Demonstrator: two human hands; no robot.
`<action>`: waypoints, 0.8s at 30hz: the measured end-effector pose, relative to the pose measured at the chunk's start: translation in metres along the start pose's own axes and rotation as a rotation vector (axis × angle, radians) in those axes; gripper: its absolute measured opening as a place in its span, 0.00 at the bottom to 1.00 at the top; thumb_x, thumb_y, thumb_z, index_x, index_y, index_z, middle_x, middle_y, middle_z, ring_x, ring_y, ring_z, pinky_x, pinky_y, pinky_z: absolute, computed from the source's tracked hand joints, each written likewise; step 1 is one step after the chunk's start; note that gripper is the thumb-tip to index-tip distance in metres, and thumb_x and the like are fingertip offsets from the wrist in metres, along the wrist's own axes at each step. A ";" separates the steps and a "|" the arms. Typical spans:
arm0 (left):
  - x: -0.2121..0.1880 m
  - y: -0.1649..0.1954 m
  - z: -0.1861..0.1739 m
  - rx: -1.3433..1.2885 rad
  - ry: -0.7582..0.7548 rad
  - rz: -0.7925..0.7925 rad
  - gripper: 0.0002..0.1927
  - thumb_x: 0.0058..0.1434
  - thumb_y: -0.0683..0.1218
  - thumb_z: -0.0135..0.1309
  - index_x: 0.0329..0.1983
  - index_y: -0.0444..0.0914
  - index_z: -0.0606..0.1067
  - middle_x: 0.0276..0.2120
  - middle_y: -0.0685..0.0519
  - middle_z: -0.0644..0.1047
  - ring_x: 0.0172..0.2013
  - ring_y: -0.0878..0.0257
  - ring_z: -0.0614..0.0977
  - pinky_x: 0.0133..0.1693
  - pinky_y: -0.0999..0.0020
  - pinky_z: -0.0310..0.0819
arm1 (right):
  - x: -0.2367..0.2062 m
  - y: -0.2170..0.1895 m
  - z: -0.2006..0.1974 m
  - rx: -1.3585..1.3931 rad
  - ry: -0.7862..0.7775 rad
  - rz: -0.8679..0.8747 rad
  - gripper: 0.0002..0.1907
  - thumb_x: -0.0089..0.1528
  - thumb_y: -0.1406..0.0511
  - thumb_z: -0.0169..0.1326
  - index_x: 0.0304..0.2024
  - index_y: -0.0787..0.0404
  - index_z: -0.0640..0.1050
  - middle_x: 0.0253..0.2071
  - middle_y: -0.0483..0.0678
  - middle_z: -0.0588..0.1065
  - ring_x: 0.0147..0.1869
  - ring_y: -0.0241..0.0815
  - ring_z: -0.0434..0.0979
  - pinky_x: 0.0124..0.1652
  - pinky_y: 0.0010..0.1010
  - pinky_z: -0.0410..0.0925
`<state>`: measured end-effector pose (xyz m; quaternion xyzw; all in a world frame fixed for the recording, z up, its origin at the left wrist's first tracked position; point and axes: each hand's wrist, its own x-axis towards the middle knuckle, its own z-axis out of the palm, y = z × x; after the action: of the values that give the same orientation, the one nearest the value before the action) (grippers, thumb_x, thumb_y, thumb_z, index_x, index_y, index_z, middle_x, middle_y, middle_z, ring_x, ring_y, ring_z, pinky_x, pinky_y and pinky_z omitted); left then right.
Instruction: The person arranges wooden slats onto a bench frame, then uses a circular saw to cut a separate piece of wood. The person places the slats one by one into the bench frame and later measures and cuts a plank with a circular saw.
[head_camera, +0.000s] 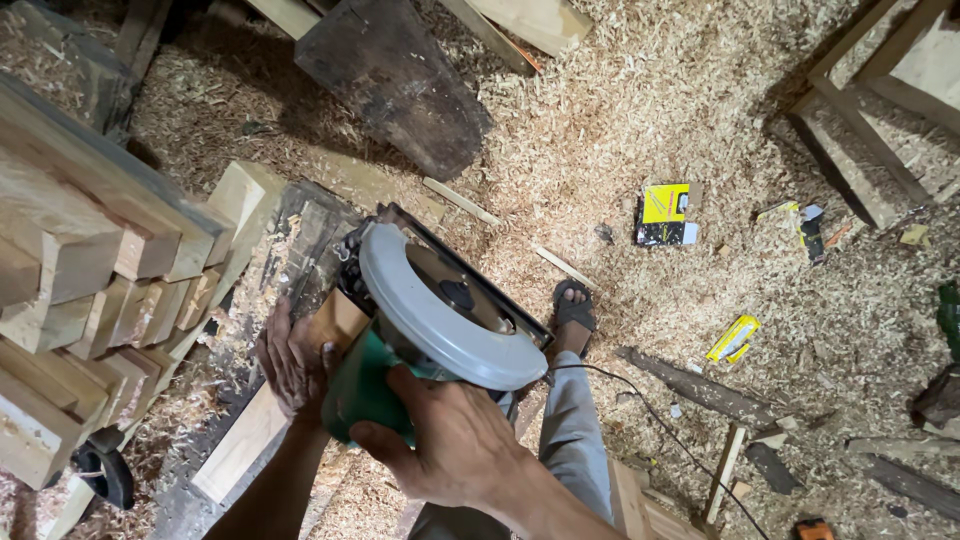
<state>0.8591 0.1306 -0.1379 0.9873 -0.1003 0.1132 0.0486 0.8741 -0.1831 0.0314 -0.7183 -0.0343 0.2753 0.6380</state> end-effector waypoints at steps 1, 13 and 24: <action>0.000 0.000 0.000 0.006 0.008 0.003 0.24 0.79 0.60 0.35 0.61 0.38 0.69 0.69 0.40 0.68 0.67 0.40 0.71 0.67 0.43 0.60 | 0.001 0.001 0.001 -0.001 -0.002 -0.006 0.23 0.62 0.52 0.57 0.46 0.65 0.75 0.26 0.61 0.75 0.30 0.64 0.78 0.32 0.51 0.70; 0.007 0.011 -0.008 0.008 0.017 0.015 0.21 0.77 0.58 0.38 0.63 0.41 0.64 0.69 0.40 0.68 0.68 0.40 0.71 0.65 0.40 0.61 | 0.015 0.000 0.003 -0.021 -0.048 0.042 0.22 0.64 0.51 0.55 0.46 0.63 0.73 0.22 0.61 0.74 0.27 0.63 0.78 0.29 0.51 0.69; 0.005 0.013 -0.008 -0.032 -0.053 -0.048 0.26 0.70 0.59 0.49 0.65 0.43 0.63 0.71 0.42 0.66 0.70 0.41 0.68 0.68 0.38 0.57 | 0.025 -0.002 0.003 0.010 -0.099 0.043 0.22 0.66 0.52 0.52 0.48 0.64 0.72 0.19 0.58 0.73 0.20 0.57 0.77 0.23 0.47 0.69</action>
<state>0.8592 0.1182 -0.1284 0.9912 -0.0795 0.0842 0.0643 0.8939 -0.1700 0.0241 -0.7012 -0.0487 0.3243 0.6330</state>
